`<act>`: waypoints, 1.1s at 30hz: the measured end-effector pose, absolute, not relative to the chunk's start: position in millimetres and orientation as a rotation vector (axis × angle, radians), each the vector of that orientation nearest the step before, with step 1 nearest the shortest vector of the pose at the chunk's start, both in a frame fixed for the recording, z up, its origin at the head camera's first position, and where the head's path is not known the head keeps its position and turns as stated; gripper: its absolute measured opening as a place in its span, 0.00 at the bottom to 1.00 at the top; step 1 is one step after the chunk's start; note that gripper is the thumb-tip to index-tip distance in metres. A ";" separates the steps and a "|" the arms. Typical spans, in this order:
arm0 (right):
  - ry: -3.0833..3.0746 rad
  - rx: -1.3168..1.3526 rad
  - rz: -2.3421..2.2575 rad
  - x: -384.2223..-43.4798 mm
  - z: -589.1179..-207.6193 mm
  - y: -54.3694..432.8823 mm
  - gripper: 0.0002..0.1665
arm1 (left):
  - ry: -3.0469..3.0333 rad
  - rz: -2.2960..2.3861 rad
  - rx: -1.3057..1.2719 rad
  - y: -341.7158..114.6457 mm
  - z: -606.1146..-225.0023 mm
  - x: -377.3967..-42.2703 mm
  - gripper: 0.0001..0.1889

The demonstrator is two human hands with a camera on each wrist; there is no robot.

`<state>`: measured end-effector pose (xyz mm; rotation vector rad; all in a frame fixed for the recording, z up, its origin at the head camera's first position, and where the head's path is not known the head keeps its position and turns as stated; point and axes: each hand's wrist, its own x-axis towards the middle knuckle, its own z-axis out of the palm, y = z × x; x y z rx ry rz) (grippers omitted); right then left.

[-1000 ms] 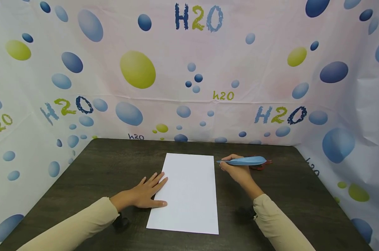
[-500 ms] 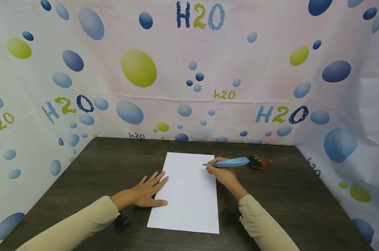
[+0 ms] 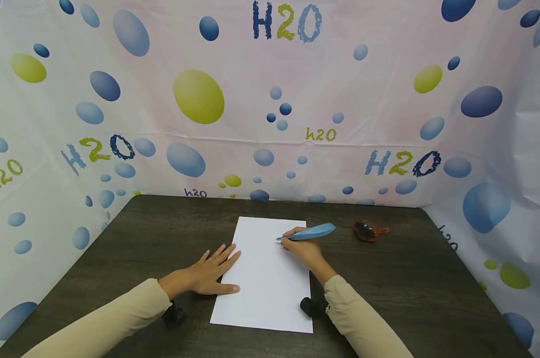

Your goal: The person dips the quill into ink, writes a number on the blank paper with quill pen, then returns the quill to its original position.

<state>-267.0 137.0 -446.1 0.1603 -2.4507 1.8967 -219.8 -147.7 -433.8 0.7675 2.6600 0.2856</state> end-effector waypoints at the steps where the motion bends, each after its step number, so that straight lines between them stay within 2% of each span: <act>1: -2.463 0.138 1.883 -267.6 -446.9 135.3 0.11 | 2.660 0.285 0.767 -147.6 -434.0 -219.7 0.48; 10: -2.559 0.017 1.766 -269.0 -448.4 129.9 0.08 | 2.662 0.275 0.771 -146.7 -433.9 -218.9 0.48; 33: -2.579 -0.035 1.661 -271.2 -451.2 130.5 0.07 | 2.657 0.288 0.773 -146.7 -431.5 -218.7 0.48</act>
